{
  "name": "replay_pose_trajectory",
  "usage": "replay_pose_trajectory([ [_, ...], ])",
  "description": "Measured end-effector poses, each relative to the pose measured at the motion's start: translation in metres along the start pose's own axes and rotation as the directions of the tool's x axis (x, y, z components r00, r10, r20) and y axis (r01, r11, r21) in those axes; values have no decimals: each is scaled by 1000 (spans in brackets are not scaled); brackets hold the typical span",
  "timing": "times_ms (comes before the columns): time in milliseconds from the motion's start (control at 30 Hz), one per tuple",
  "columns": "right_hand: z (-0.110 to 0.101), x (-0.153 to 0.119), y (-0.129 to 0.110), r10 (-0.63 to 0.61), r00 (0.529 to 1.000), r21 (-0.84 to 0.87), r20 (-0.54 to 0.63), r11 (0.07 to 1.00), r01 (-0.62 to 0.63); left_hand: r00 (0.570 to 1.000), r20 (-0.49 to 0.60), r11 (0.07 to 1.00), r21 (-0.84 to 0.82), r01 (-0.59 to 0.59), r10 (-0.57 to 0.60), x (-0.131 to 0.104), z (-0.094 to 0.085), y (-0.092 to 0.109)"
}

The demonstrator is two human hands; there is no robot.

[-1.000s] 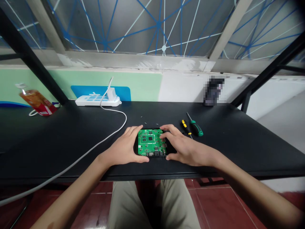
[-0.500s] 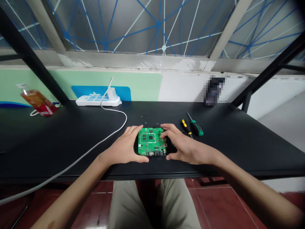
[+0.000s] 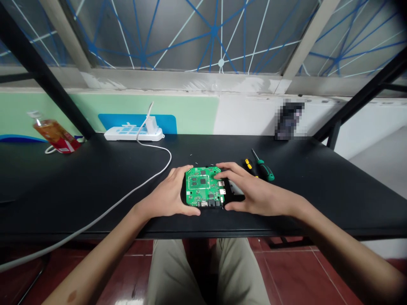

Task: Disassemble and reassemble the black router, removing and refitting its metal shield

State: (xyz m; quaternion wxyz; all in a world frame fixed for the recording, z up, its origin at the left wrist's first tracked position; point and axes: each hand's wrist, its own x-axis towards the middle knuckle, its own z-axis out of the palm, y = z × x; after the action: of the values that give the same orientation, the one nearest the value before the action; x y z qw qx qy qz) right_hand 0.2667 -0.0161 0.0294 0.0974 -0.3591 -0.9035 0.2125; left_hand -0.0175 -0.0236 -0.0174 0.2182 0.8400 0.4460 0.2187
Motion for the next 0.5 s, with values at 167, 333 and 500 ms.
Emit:
replay_pose_trajectory([
  [167, -6, 4, 5, -52, 998, -38, -19, 998, 51, 1000, 8, 1000, -7, 2, -2, 0, 0, -1],
  [333, -4, 10, 9, -85, 995, -92, -48, 992, 81, 1000, -8, 1000, -18, -16, 16, 0, 1, -2],
  [500, -1, 13, 10, -107, 987, -106, -122, 990, 94, 1000, -19, 998, -59, -2, 1, -1, 2, -5],
])
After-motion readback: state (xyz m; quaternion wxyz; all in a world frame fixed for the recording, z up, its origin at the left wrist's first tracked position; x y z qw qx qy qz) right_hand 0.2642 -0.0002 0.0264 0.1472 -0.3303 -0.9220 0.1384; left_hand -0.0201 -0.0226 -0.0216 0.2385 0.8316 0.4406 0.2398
